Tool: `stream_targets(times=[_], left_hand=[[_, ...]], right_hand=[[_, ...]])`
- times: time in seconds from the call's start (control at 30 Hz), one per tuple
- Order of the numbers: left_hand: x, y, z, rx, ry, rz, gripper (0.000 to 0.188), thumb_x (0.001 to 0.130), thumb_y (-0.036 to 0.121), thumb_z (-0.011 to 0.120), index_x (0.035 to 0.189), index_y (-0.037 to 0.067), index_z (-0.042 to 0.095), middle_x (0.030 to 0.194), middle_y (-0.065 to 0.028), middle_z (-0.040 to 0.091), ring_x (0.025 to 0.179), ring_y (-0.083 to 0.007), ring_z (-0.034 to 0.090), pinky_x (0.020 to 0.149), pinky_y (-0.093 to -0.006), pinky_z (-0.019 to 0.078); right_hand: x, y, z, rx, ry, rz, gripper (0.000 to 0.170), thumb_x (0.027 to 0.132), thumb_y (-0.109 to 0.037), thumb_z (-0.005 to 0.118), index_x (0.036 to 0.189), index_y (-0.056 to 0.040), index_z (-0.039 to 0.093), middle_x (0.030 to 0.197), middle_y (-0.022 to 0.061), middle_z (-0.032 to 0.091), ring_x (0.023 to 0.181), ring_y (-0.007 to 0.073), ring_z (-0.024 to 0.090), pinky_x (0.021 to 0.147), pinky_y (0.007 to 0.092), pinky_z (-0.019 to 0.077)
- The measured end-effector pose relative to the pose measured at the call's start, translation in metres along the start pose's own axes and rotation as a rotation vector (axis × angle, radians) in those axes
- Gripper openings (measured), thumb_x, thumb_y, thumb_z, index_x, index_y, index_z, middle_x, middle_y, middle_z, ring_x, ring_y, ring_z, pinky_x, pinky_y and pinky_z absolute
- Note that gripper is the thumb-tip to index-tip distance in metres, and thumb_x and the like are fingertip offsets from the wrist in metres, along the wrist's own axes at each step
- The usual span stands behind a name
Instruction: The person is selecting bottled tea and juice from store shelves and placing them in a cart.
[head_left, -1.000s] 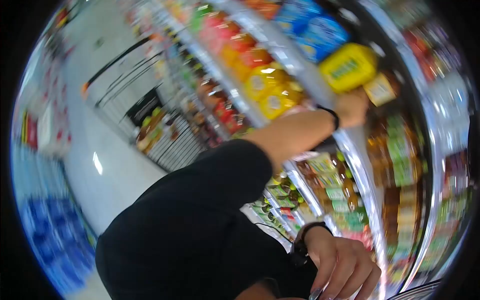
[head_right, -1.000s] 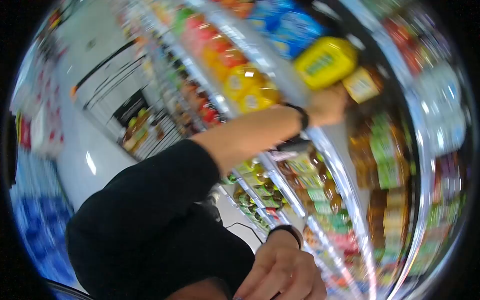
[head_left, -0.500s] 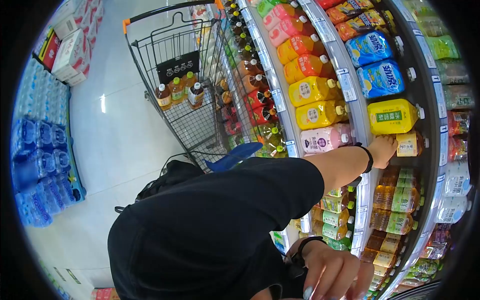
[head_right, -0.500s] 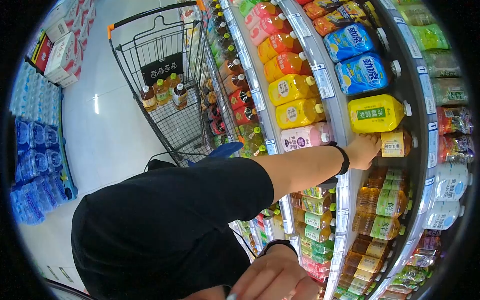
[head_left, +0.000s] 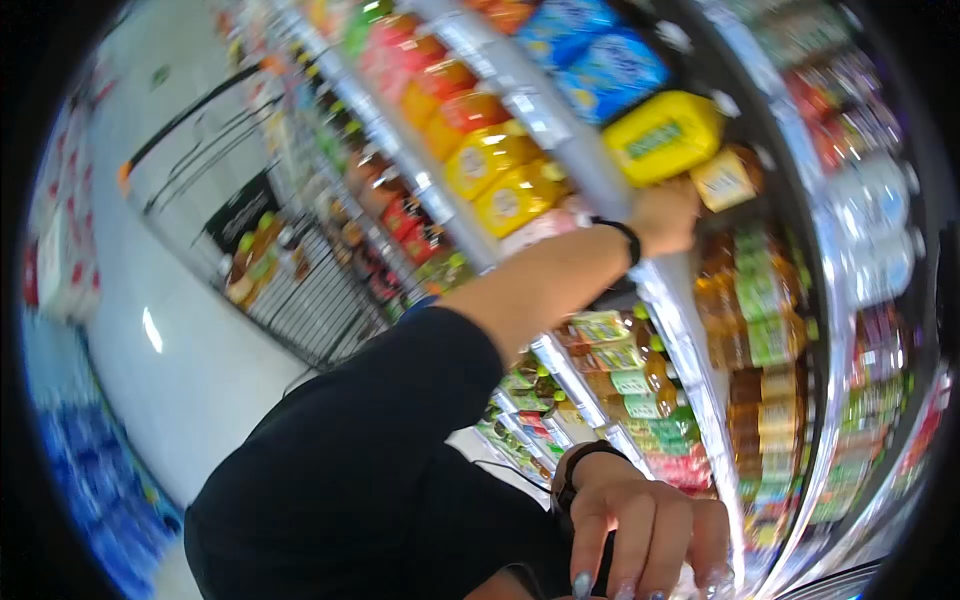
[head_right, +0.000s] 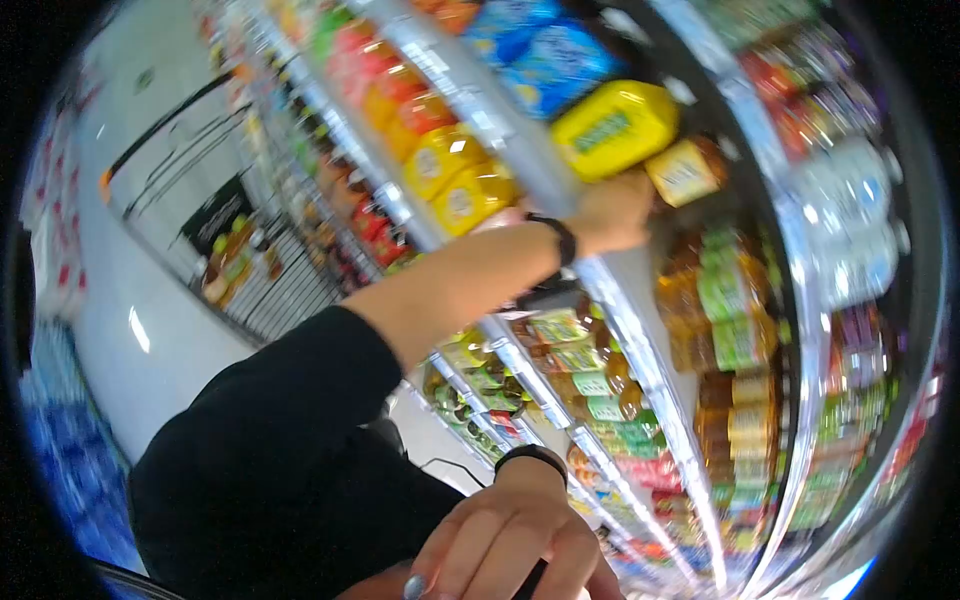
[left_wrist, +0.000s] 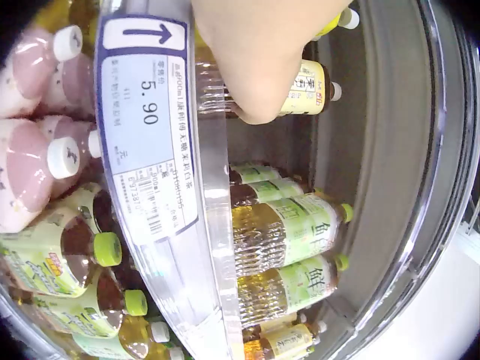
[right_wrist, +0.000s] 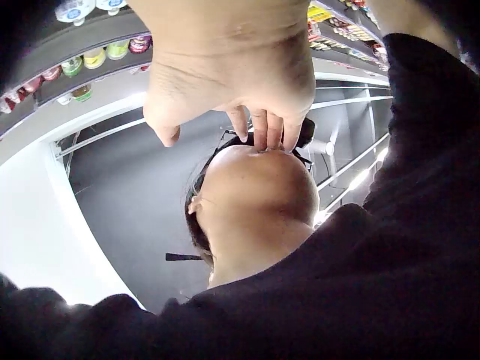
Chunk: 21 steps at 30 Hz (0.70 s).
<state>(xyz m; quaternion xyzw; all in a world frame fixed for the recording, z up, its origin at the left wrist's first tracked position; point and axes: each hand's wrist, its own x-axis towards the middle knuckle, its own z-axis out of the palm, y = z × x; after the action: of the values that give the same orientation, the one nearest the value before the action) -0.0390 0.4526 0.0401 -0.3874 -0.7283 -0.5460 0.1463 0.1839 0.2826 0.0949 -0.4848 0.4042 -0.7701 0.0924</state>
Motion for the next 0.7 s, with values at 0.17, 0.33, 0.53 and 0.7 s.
stream_targets(times=[0.17,0.33,0.53,0.7], left_hand=[[0.003,0.000,0.003,0.151,-0.020,0.126,0.052,0.070,0.023,0.070,0.108,-0.002,0.043,0.104,-0.0231,0.056,0.097,-0.0369,0.057,0.083,-0.0470,0.0465],[0.006,0.006,0.001,0.215,-0.140,0.106,0.070,0.071,0.027,0.072,0.123,-0.002,0.036,0.120,-0.0226,0.049,0.110,-0.0373,0.050,0.092,-0.0467,0.0424],[0.000,0.006,0.008,0.298,-0.090,0.334,0.064,0.073,0.020,0.071,0.130,0.008,0.046,0.141,-0.0260,0.031,0.127,-0.0435,0.034,0.106,-0.0481,0.0293],[0.000,0.000,0.011,0.299,-0.031,0.415,0.050,0.072,0.017,0.071,0.120,0.013,0.056,0.142,-0.0235,0.029,0.128,-0.0433,0.031,0.107,-0.0468,0.0286]], right_hand=[[-0.035,-0.041,-0.002,-0.206,-0.136,-0.201,0.039,0.096,-0.040,0.046,0.109,-0.0040,0.055,0.098,0.0169,0.063,0.091,0.0296,0.061,0.082,0.0440,0.0493],[-0.077,-0.085,-0.012,-0.333,-0.358,-0.187,0.050,0.096,-0.048,0.040,0.105,-0.0009,0.052,0.093,0.0236,0.058,0.085,0.0391,0.060,0.078,0.0516,0.0497],[-0.087,-0.152,-0.006,-0.590,-0.254,-0.347,0.039,0.094,-0.037,0.051,0.098,-0.0035,0.069,0.103,0.0149,0.065,0.088,0.0251,0.065,0.078,0.0352,0.0497],[-0.135,-0.185,0.023,-0.590,-0.411,-0.356,0.026,0.095,-0.027,0.050,0.090,-0.0084,0.068,0.106,0.0049,0.061,0.084,0.0265,0.064,0.071,0.0351,0.0480]])
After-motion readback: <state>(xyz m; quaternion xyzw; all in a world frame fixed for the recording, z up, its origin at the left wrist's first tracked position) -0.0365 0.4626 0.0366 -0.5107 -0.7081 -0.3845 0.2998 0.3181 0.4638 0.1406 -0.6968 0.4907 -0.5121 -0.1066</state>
